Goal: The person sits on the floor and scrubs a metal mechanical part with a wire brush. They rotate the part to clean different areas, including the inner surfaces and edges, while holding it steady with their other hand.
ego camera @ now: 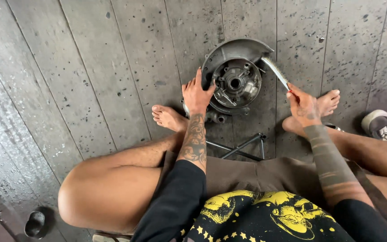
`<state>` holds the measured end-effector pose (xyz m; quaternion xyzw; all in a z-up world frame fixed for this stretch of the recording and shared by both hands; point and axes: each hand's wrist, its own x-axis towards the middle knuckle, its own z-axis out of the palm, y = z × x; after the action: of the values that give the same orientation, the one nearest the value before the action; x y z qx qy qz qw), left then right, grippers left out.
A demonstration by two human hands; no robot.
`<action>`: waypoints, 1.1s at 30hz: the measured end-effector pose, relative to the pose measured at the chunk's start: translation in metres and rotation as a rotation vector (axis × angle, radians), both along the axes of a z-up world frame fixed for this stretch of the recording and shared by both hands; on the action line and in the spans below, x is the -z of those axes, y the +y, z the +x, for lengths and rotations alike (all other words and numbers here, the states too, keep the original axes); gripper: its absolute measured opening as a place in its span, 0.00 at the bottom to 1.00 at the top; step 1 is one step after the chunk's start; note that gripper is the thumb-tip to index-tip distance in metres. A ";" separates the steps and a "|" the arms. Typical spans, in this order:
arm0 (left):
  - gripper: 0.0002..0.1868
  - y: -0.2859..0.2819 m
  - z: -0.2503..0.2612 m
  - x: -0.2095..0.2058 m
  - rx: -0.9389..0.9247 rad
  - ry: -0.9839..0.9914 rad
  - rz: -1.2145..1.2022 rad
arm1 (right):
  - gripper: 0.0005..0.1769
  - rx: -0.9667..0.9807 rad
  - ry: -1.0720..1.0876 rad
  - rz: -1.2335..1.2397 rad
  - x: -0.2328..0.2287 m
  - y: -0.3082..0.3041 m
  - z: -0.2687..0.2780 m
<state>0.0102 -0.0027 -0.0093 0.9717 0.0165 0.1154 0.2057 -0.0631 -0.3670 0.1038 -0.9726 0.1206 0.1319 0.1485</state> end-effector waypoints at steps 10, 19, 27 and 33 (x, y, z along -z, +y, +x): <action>0.36 0.006 0.002 -0.014 0.008 0.056 -0.051 | 0.22 -0.516 0.139 0.154 -0.041 0.072 0.149; 0.45 0.006 -0.001 -0.012 0.049 0.256 -0.053 | 0.27 -0.018 0.334 0.404 -0.059 0.007 0.068; 0.46 0.005 0.000 -0.011 0.035 0.268 -0.069 | 0.26 -0.419 0.520 0.299 -0.045 0.067 0.187; 0.44 0.005 0.002 -0.013 0.035 0.242 -0.106 | 0.27 -0.673 0.635 0.080 -0.065 0.065 0.232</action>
<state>0.0127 0.0027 0.0033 0.9664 0.0305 -0.0073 0.2552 0.1686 -0.3020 0.1687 -0.8627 -0.1672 0.4686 0.0906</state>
